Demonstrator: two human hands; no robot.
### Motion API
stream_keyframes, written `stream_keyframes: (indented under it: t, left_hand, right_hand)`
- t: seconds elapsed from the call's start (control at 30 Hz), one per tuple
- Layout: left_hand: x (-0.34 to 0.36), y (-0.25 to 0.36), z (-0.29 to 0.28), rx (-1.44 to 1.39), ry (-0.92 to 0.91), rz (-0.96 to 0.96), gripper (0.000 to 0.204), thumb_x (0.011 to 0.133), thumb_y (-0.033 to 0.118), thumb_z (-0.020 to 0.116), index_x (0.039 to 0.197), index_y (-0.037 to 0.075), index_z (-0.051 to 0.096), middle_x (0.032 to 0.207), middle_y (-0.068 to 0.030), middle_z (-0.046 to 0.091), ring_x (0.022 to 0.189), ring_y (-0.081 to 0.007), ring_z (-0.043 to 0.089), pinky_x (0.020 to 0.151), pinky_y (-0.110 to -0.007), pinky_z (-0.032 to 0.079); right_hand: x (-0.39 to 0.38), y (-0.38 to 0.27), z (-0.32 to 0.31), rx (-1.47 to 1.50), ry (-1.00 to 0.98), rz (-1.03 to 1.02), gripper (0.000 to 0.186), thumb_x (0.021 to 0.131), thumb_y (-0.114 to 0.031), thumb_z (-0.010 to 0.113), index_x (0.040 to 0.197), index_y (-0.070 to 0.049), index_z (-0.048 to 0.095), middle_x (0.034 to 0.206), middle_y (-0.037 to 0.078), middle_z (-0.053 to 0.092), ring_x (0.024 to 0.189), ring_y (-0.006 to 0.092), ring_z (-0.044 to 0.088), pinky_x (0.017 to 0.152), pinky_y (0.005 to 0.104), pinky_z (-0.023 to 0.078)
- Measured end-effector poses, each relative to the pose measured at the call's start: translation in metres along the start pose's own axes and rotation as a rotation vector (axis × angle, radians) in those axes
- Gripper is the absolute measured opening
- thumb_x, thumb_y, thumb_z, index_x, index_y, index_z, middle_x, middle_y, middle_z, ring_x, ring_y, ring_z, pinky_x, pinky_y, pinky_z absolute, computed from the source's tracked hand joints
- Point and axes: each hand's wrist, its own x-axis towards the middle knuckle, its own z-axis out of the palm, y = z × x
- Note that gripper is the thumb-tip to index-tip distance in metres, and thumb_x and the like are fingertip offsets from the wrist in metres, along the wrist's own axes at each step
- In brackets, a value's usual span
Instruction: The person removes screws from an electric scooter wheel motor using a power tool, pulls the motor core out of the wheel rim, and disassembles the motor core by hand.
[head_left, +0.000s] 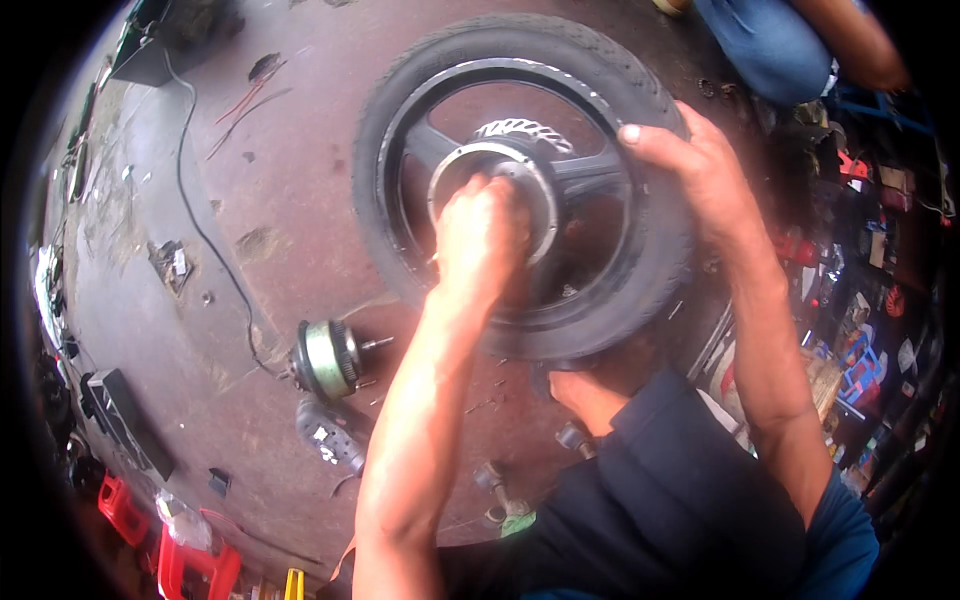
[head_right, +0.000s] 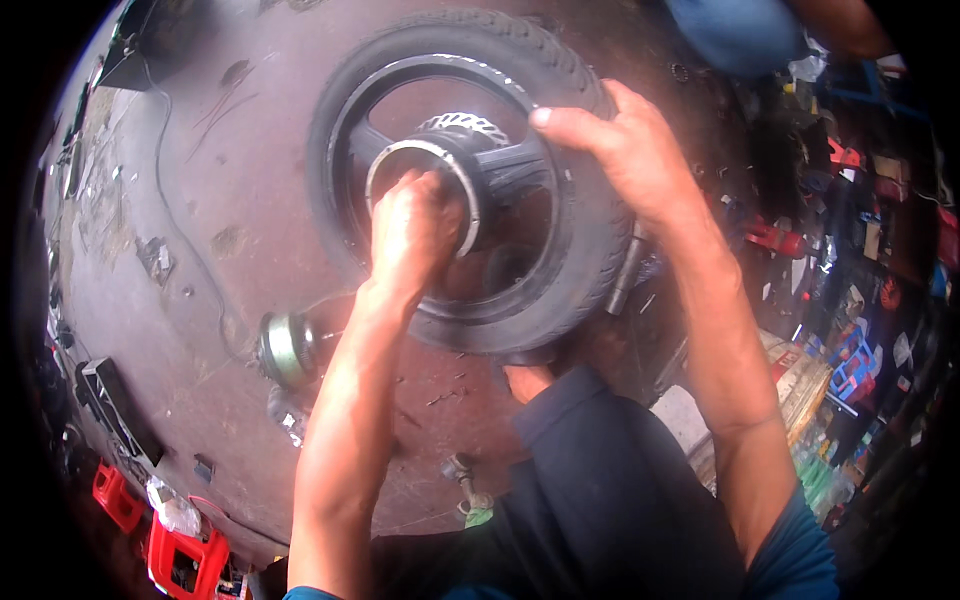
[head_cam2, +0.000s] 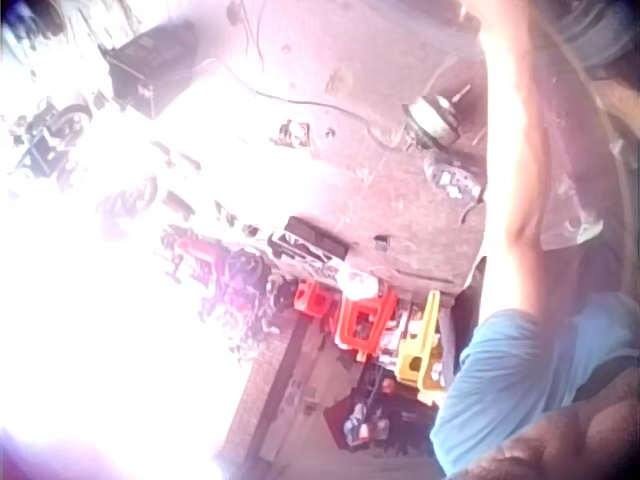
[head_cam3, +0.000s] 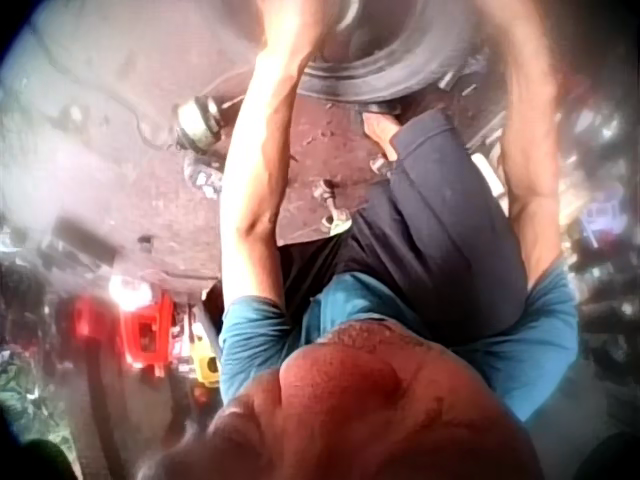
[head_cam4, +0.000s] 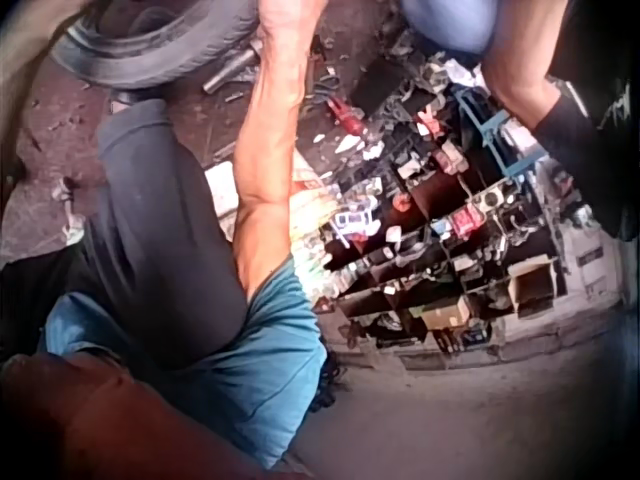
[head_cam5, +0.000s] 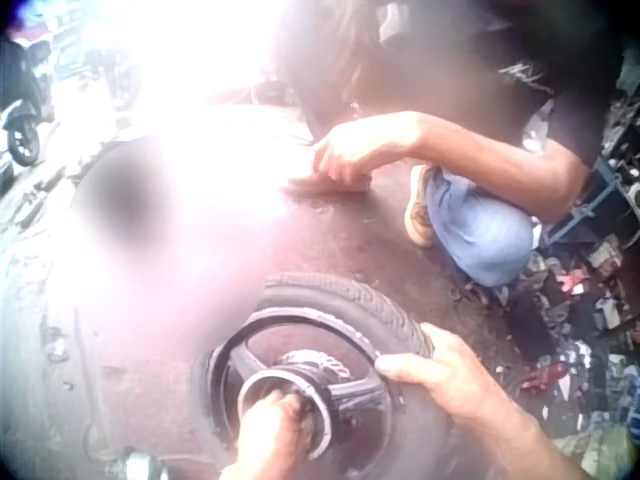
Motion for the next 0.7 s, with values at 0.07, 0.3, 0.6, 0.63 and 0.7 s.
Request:
stream_keyframes:
  t: [0.07, 0.3, 0.6, 0.63, 0.7]
  left_hand:
    - [0.003, 0.002, 0.009, 0.058, 0.008, 0.022, 0.015, 0.077, 0.012, 0.065, 0.077, -0.002, 0.063, 0.077, -0.0249, 0.062, 0.073, -0.0411, 0.063, 0.066, -0.049, 0.05]
    - [0.018, 0.027, 0.001, -0.112, -0.029, -0.352, 0.022, 0.078, 0.014, 0.061, 0.079, -0.006, 0.069, 0.08, -0.029, 0.065, 0.081, -0.0448, 0.066, 0.075, -0.05, 0.052]
    - [0.025, 0.029, 0.005, -0.07, 0.051, -0.404, 0.017, 0.073, 0.008, 0.06, 0.075, -0.005, 0.07, 0.078, -0.0277, 0.066, 0.077, -0.0428, 0.067, 0.072, -0.047, 0.054]
    - [0.026, 0.032, 0.004, -0.063, 0.005, -0.459, 0.021, 0.075, 0.011, 0.06, 0.08, -0.006, 0.071, 0.083, -0.0283, 0.067, 0.083, -0.0427, 0.067, 0.077, -0.046, 0.053]
    - [0.025, 0.032, 0.006, -0.038, 0.011, -0.414, 0.02, 0.075, 0.011, 0.06, 0.079, -0.005, 0.071, 0.082, -0.0279, 0.067, 0.082, -0.0423, 0.067, 0.077, -0.046, 0.053]
  right_hand:
    - [-0.003, -0.002, -0.003, -0.002, 0.034, -0.031, 0.055, 0.076, -0.031, 0.072, 0.116, 0.004, 0.059, 0.104, 0.013, 0.066, 0.092, 0.0179, 0.063, 0.083, 0.0285, 0.049]
    - [0.003, -0.001, -0.004, 0.03, -0.045, -0.005, 0.056, 0.083, -0.033, 0.067, 0.126, 0.001, 0.055, 0.113, 0.011, 0.062, 0.1, 0.0175, 0.059, 0.088, 0.0286, 0.045]
    - [0.007, 0.004, -0.009, 0.0, -0.113, -0.005, 0.06, 0.083, -0.034, 0.065, 0.129, 0.002, 0.053, 0.118, 0.013, 0.061, 0.105, 0.019, 0.058, 0.092, 0.0303, 0.044]
    - [0.007, 0.005, -0.009, 0.018, -0.098, -0.001, 0.059, 0.083, -0.034, 0.065, 0.129, 0.002, 0.053, 0.117, 0.012, 0.061, 0.105, 0.019, 0.058, 0.092, 0.0303, 0.044]
    - [0.007, 0.006, -0.007, 0.037, -0.084, 0.003, 0.059, 0.083, -0.034, 0.065, 0.128, 0.002, 0.053, 0.117, 0.012, 0.061, 0.105, 0.019, 0.058, 0.092, 0.0304, 0.044]
